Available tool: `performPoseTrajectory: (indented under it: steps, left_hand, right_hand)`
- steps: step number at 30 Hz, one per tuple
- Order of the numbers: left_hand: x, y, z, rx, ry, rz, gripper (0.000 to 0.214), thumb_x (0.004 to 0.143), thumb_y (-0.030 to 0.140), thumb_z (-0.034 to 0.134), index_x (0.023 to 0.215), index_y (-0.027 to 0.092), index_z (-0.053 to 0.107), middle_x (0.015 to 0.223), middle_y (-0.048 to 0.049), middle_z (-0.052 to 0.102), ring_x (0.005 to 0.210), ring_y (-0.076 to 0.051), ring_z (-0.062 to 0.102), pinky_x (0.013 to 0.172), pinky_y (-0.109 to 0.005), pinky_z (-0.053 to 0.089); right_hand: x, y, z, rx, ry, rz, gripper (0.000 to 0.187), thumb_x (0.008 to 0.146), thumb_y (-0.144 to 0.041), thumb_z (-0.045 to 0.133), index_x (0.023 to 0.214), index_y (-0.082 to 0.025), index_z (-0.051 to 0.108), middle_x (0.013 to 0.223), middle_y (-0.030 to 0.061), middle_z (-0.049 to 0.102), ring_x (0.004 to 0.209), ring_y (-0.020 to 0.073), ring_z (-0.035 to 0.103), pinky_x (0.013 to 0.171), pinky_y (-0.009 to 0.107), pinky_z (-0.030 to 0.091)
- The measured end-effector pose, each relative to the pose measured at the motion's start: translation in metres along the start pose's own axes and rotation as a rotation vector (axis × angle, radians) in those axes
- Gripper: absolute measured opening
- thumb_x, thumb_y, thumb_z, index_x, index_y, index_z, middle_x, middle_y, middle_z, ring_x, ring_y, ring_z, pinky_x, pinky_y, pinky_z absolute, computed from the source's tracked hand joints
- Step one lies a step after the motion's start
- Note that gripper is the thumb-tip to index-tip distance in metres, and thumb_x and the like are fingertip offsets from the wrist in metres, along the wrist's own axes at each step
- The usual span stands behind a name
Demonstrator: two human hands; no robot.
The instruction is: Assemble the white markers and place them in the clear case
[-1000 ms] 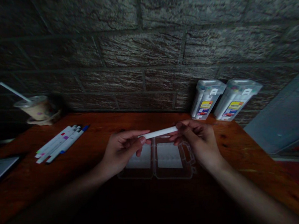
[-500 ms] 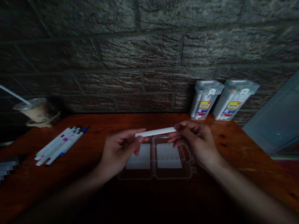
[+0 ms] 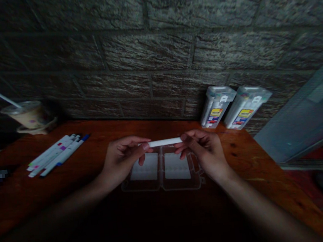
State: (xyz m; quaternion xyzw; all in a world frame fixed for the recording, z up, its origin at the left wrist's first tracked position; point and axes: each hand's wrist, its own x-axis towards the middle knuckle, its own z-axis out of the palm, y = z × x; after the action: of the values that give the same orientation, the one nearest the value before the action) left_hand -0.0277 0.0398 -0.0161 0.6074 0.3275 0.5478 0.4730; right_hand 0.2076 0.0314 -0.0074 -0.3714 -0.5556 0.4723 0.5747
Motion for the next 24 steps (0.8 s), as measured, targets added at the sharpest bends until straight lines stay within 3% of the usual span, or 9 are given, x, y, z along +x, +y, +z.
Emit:
performPoseTrajectory:
  steps: [8,14,18,24]
  left_hand:
    - [0.000,0.002,0.000,-0.003,-0.015,-0.003,0.011,0.087,0.021,0.074,0.095,0.014,0.078,0.076,-0.0052,0.080,0.047,-0.007,0.059,0.045,-0.018,0.046]
    - [-0.001,0.003,0.001,0.096,-0.047,0.009,0.012,0.084,0.023,0.079,0.091,0.013,0.077,0.062,-0.0006,0.071,0.046,-0.008,0.059,0.044,-0.017,0.042]
    - [-0.003,0.002,0.003,0.160,-0.072,0.016,0.012,0.084,0.025,0.079,0.088,0.014,0.076,0.056,0.0018,0.066,0.045,-0.008,0.056,0.042,-0.017,0.039]
    - [-0.009,-0.004,0.007,0.179,-0.157,0.065,0.009,0.086,0.022,0.078,0.088,0.014,0.075,0.072,-0.0013,0.074,0.052,-0.008,0.058,0.047,-0.017,0.042]
  right_hand:
    - [0.000,-0.001,-0.001,-0.060,-0.003,-0.048,0.014,0.087,-0.034,0.083,0.087,-0.020,0.079,0.069,0.0033,0.079,0.054,0.0131,0.071,0.051,0.021,0.058]
    - [-0.003,-0.003,0.004,-0.287,-0.002,-0.102,0.010,0.080,-0.029,0.086,0.085,-0.021,0.081,0.062,0.0004,0.075,0.046,0.0123,0.064,0.043,0.022,0.050]
    - [-0.008,0.000,0.009,-0.435,-0.034,-0.218,0.006,0.082,-0.027,0.084,0.086,-0.024,0.082,0.077,0.0029,0.082,0.061,0.0174,0.074,0.053,0.026,0.057]
    - [-0.017,0.006,0.011,-0.577,-0.167,-0.323,0.010,0.085,-0.028,0.084,0.094,-0.024,0.081,0.090,0.0039,0.084,0.075,0.0199,0.079,0.065,0.029,0.062]
